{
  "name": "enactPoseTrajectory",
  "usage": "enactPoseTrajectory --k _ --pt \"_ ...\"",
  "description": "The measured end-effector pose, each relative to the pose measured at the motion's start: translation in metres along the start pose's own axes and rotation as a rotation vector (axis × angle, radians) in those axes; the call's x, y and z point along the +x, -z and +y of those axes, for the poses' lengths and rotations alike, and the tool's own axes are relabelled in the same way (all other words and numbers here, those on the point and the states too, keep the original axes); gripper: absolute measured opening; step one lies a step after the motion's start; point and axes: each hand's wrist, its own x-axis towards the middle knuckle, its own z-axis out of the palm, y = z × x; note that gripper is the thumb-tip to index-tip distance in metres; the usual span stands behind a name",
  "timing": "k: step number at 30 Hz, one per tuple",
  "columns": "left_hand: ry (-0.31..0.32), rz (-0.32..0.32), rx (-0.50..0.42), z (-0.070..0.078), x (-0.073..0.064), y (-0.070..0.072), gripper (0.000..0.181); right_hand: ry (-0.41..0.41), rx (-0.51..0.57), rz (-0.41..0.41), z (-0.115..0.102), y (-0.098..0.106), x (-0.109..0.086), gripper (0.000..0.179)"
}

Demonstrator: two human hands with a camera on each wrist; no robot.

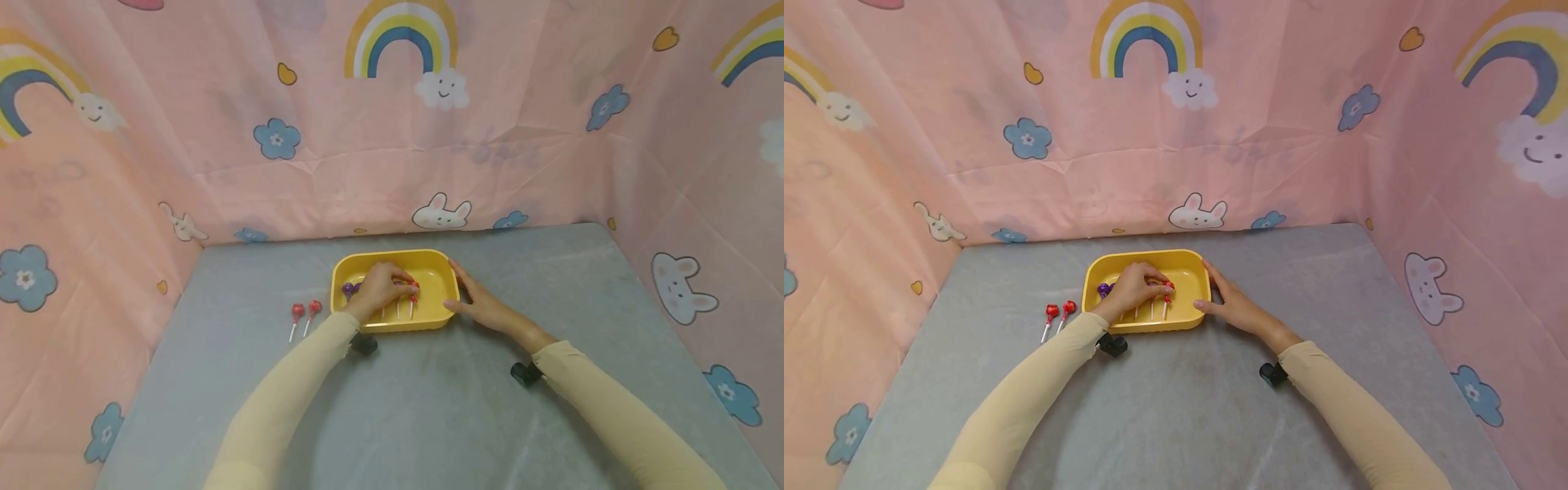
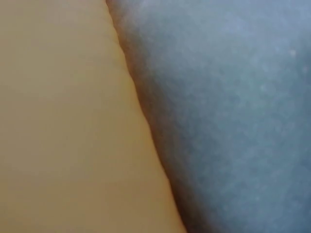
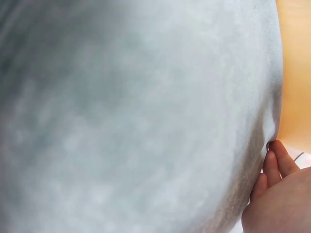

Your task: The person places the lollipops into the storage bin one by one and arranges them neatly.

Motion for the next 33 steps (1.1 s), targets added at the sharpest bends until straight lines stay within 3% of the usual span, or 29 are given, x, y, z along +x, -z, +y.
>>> enactPoseTrajectory --k 11,22,33 --pt "-0.059 0.013 0.114 0.0032 -0.0003 0.0 0.024 -0.011 0.0 -0.004 0.0004 0.0002 0.0013 0.092" --pt "-0.099 0.026 0.159 0.001 -0.0045 -0.0013 0.03 0.007 0.017 -0.002 -0.0003 -0.0003 -0.0008 0.091" --pt "-0.05 0.037 0.142 -0.0003 -0.004 -0.0023 0.028 0.004 0.028 0.001 0.0004 -0.0014 -0.0006 0.091"
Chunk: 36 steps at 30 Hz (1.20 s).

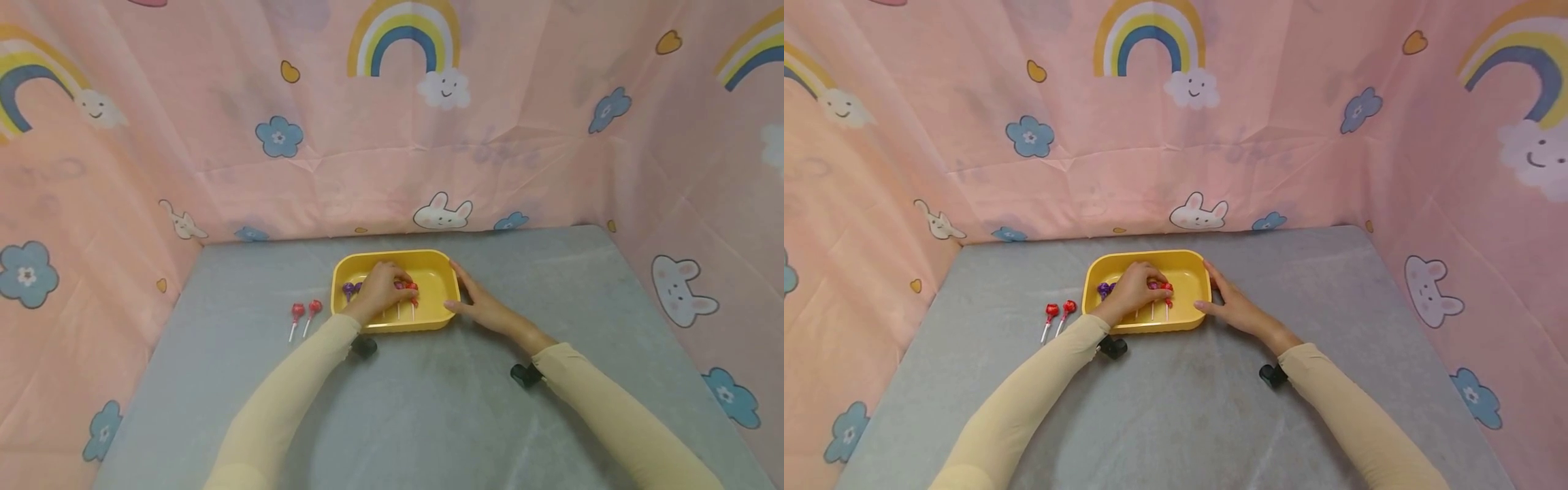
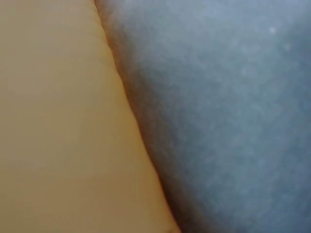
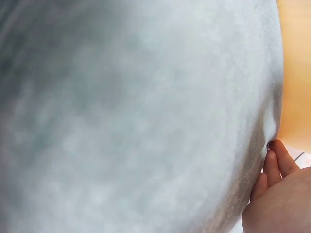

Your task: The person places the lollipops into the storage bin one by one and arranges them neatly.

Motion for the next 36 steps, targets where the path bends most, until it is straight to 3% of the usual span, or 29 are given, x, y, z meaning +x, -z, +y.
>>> enactPoseTrajectory --k 30,36 --pt "0.024 0.012 -0.041 -0.0005 0.0019 -0.0001 0.031 0.029 0.002 -0.002 -0.0019 0.0013 0.0004 0.09" --pt "0.045 0.013 -0.074 -0.0008 0.0018 0.0002 0.031 0.002 0.004 -0.008 -0.0004 0.0009 0.001 0.092"
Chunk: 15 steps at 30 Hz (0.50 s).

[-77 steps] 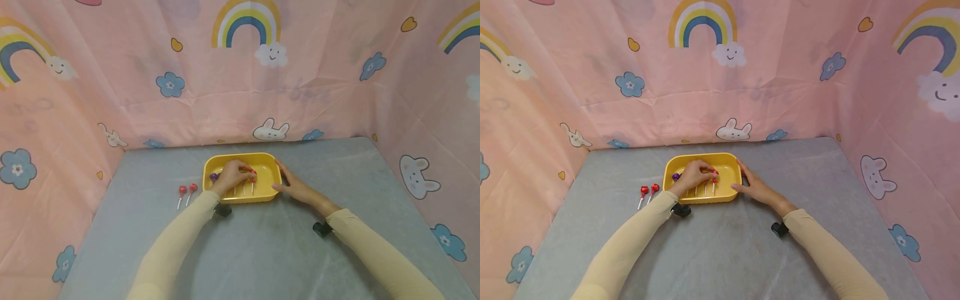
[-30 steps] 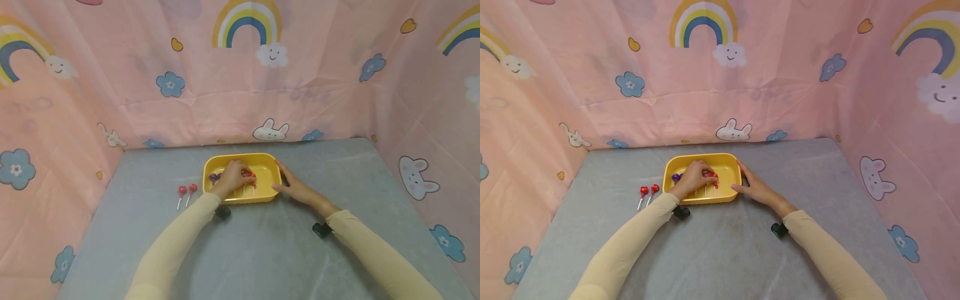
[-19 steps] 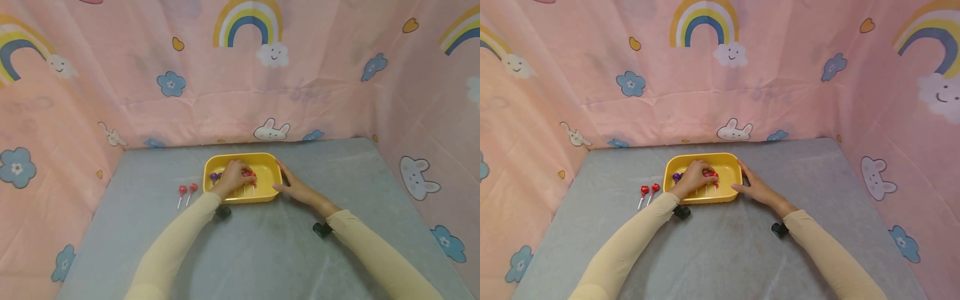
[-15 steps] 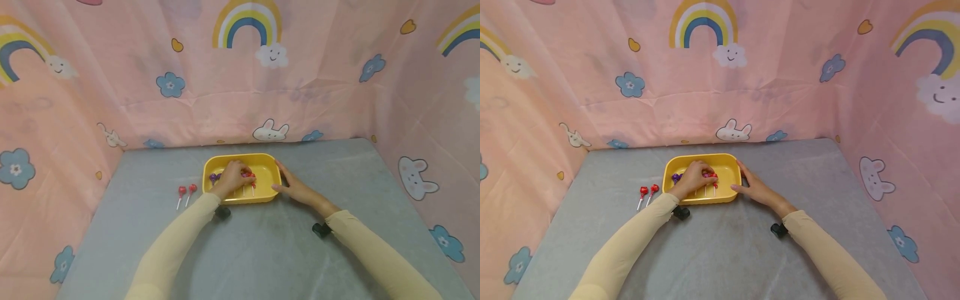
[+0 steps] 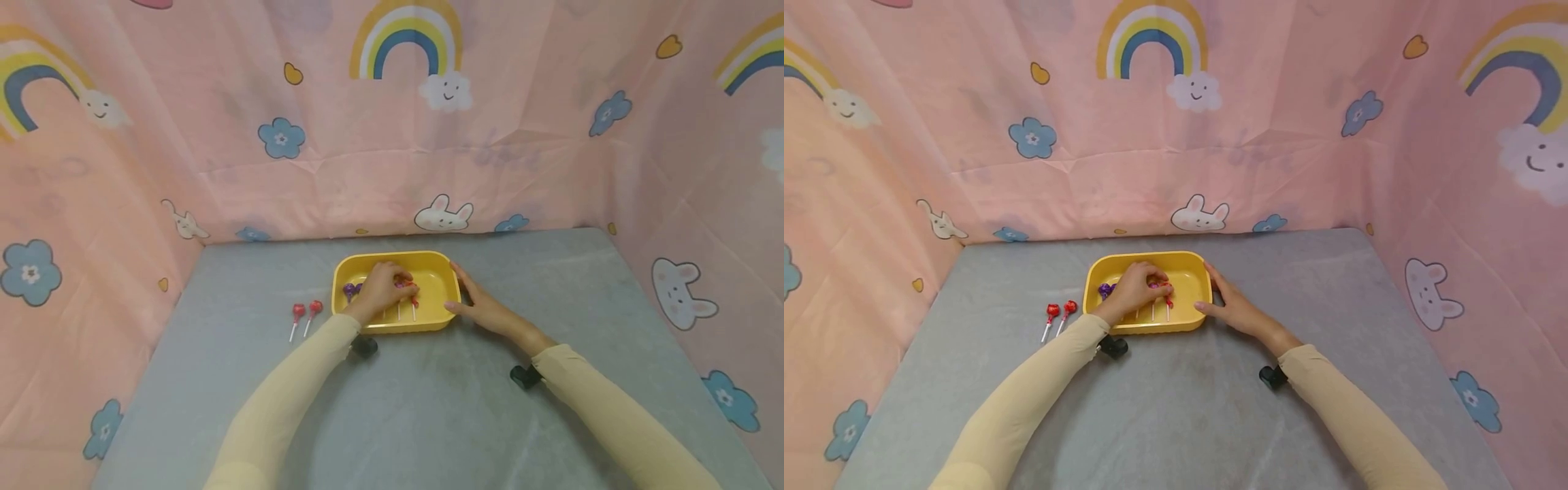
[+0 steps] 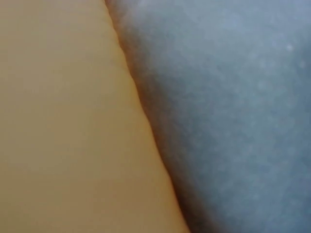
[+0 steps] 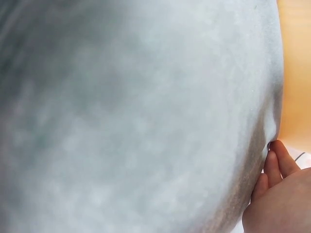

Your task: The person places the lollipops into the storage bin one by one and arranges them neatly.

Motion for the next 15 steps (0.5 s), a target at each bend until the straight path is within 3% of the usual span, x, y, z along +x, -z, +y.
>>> enactPoseTrajectory --k 6,15 --pt "-0.034 0.024 -0.055 0.002 0.0 0.004 0.028 0.004 0.01 -0.004 -0.004 0.0 -0.002 0.092" --pt "-0.062 0.074 -0.094 0.017 -0.008 0.025 0.028 0.021 -0.019 0.011 0.001 0.0 0.002 0.09"
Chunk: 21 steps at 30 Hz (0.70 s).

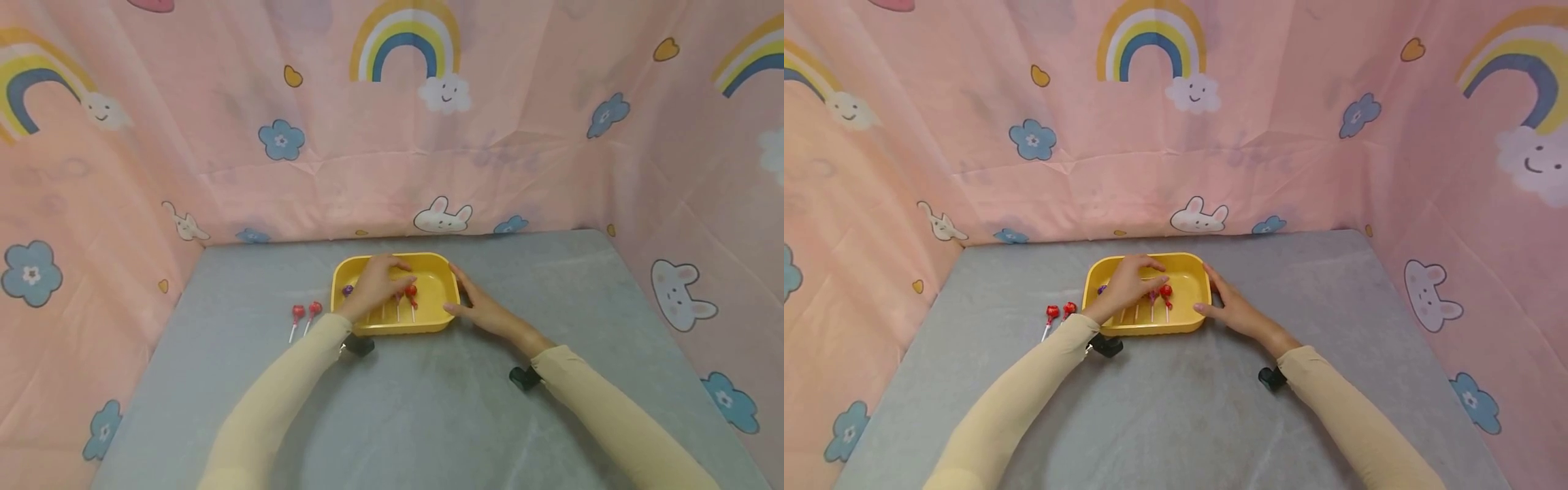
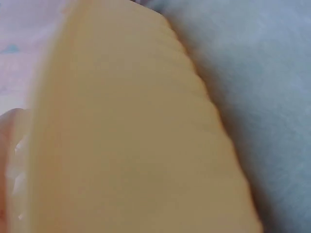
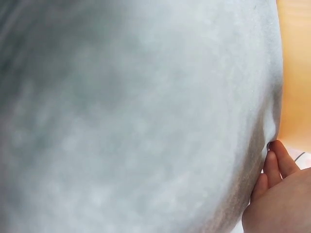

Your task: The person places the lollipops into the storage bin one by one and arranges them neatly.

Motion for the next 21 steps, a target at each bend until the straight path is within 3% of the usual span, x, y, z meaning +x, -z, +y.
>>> enactPoseTrajectory --k 6,13,21 --pt "-0.024 0.047 -0.052 0.009 -0.011 0.021 0.027 -0.006 0.002 0.002 0.001 0.0 0.0 0.091" --pt "-0.058 0.122 -0.072 0.007 -0.036 0.049 0.025 -0.009 0.003 0.004 0.002 -0.001 0.0 0.09" --pt "-0.023 0.16 -0.097 0.002 -0.059 0.076 0.026 -0.008 0.006 0.007 0.002 0.0 -0.001 0.091"
